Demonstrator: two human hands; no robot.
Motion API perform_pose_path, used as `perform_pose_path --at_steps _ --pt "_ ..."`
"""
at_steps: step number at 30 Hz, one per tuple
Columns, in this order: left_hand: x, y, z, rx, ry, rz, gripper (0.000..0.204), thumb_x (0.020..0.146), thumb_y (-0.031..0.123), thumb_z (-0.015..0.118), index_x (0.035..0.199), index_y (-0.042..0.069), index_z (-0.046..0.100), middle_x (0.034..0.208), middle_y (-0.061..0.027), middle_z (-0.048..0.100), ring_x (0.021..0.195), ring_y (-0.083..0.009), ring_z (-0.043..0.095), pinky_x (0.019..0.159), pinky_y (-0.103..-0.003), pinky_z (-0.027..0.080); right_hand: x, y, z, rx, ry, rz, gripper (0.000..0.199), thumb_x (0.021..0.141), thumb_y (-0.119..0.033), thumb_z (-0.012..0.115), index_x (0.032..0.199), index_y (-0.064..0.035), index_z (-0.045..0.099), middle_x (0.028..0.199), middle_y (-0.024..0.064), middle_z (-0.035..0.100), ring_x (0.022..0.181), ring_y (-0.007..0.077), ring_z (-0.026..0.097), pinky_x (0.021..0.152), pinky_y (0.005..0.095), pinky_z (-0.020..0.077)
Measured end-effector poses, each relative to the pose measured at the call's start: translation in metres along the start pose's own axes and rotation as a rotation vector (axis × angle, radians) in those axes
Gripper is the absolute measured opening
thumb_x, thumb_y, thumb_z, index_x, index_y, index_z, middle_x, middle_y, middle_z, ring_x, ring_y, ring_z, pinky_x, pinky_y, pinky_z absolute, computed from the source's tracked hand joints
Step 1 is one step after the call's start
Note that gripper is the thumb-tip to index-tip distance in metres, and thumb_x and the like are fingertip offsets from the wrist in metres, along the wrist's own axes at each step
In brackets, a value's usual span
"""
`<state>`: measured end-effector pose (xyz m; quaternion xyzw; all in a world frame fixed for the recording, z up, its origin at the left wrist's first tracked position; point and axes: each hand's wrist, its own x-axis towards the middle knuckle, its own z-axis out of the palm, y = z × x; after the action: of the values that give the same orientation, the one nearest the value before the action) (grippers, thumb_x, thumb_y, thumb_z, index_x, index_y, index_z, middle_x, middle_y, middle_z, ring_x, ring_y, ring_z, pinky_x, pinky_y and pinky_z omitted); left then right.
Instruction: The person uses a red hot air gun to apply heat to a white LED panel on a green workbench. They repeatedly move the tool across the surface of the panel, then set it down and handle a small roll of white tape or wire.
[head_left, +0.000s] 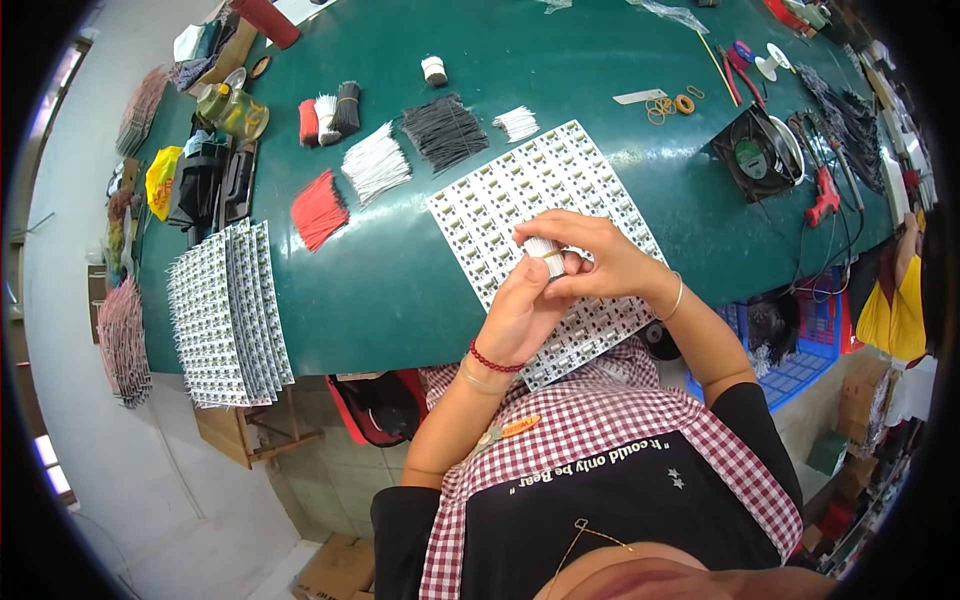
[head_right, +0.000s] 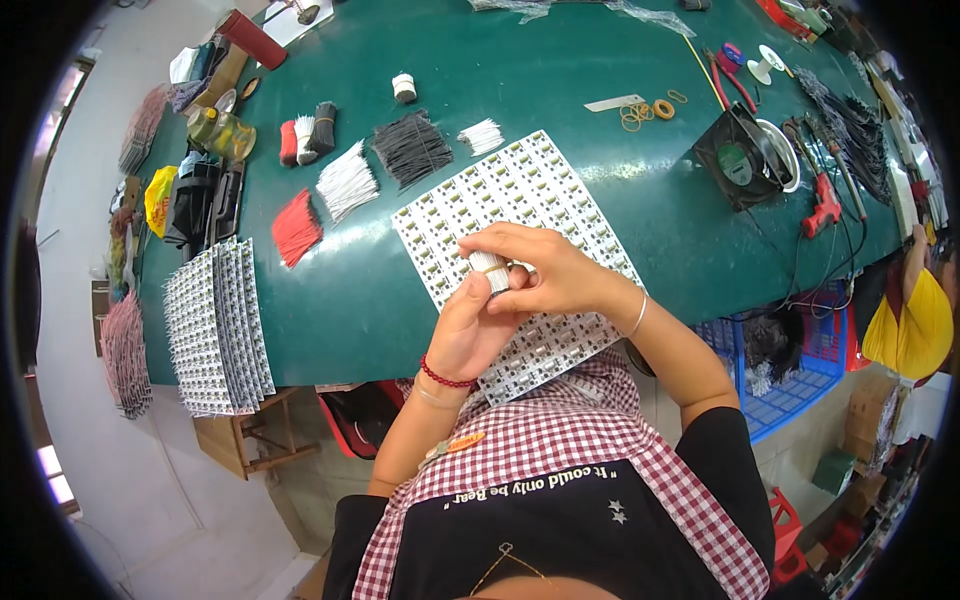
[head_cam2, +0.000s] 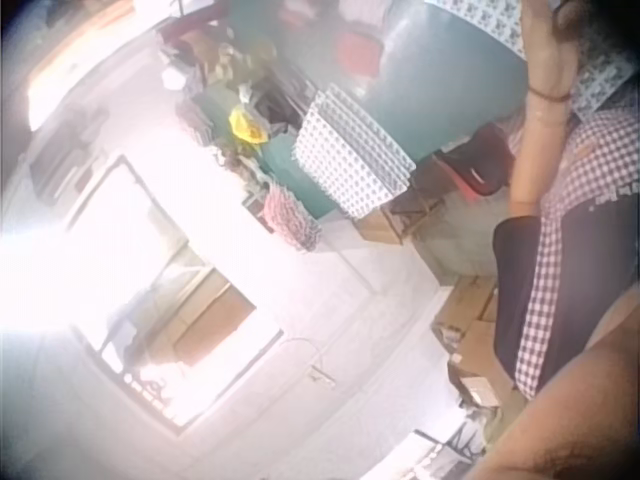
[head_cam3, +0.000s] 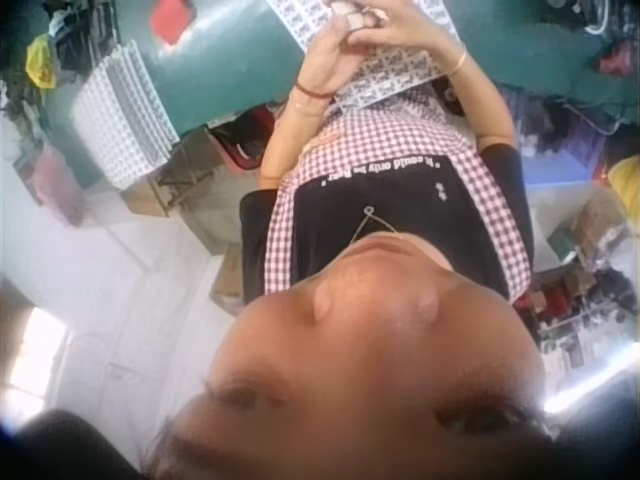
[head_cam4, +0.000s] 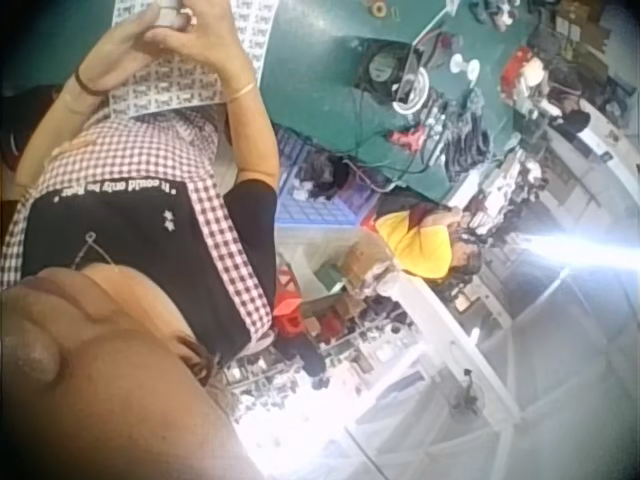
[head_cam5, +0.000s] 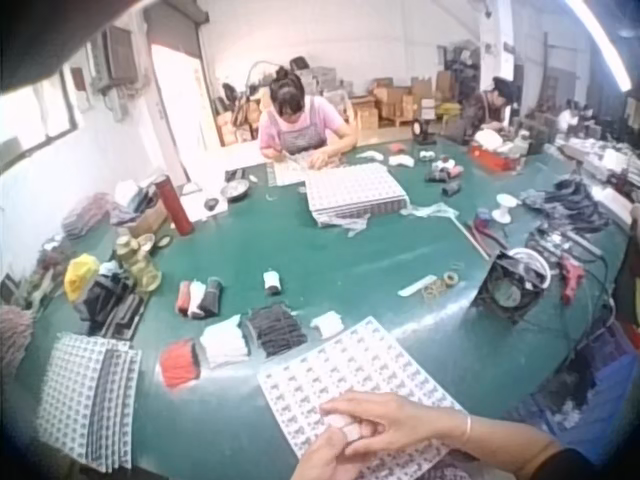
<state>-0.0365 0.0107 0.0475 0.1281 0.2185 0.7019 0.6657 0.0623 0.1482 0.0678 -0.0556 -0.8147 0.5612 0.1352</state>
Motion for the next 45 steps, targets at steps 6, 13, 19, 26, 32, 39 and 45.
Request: perform_pose_path --at_steps 6,13,19,26,32,39,45 --pt "0.013 0.047 -0.007 0.371 0.136 -0.018 0.036 0.097 0.036 0.052 0.12 0.01 0.048 0.101 -0.001 0.053 0.099 -0.0134 0.049 0.088 -0.035 0.042 0.006 0.004 -0.009 -0.028 0.115 -0.116 0.08 0.075 -0.023 0.076 0.141 -0.0049 0.034 0.14 0.0178 0.04 0.134 0.0341 0.033 0.111 0.0402 0.0282" --pt "0.165 0.203 -0.139 1.428 0.676 0.369 0.022 0.086 0.024 0.05 0.091 0.004 0.057 0.075 -0.0013 0.055 0.067 -0.0108 0.049 0.06 -0.027 0.037 0.005 0.063 -0.036 -0.737 0.335 0.183 0.049 0.078 -0.021 0.07 0.119 -0.0011 0.052 0.127 0.0158 0.048 0.119 0.0339 0.044 0.098 0.0438 0.0391" --pt "0.241 0.23 -0.172 1.713 0.965 0.073 0.045 0.086 0.03 0.05 0.112 -0.006 0.055 0.115 -0.0254 0.054 0.104 -0.0366 0.054 0.091 -0.041 0.041 -0.001 0.067 -0.027 -0.862 0.404 0.148 0.029 0.074 -0.016 0.068 0.096 -0.0039 0.054 0.113 0.0106 0.052 0.101 0.0301 0.049 0.085 0.0416 0.0419" --pt "0.199 0.169 -0.106 2.251 0.888 0.603 0.039 0.082 0.019 0.06 0.117 0.003 0.052 0.125 -0.0174 0.045 0.115 -0.035 0.043 0.091 -0.049 0.037 -0.009 0.054 -0.029 -0.694 0.31 0.21 0.022 0.074 -0.016 0.068 0.084 -0.0049 0.052 0.103 0.0101 0.048 0.096 0.0283 0.046 0.083 0.0398 0.0406" --pt "0.147 0.126 -0.066 2.165 0.17 0.702 0.016 0.076 0.011 0.068 0.09 0.007 0.062 0.092 -0.0092 0.057 0.093 -0.0315 0.049 0.082 -0.041 0.041 -0.009 0.052 -0.032 -0.641 0.278 0.228 0.023 0.073 -0.017 0.069 0.083 -0.0059 0.052 0.102 0.01 0.048 0.094 0.0274 0.046 0.08 0.0384 0.0398" --pt "0.161 0.087 -0.059 2.322 0.111 0.647 0.018 0.073 0.013 0.072 0.089 0.009 0.063 0.093 -0.006 0.054 0.093 -0.0265 0.05 0.077 -0.039 0.04 -0.01 0.053 -0.034 -0.604 0.293 0.231 0.024 0.072 -0.016 0.07 0.082 -0.0055 0.051 0.101 0.01 0.048 0.094 0.0269 0.046 0.081 0.0369 0.0404" --pt "0.167 0.076 -0.062 2.45 0.205 0.533 0.013 0.075 0.017 0.07 0.081 0.009 0.063 0.088 -0.0052 0.054 0.09 -0.0255 0.05 0.074 -0.039 0.04 -0.009 0.056 -0.034 -0.59 0.292 0.241 0.025 0.072 -0.018 0.071 0.082 -0.0068 0.051 0.101 0.0088 0.048 0.095 0.0265 0.047 0.082 0.0385 0.04"
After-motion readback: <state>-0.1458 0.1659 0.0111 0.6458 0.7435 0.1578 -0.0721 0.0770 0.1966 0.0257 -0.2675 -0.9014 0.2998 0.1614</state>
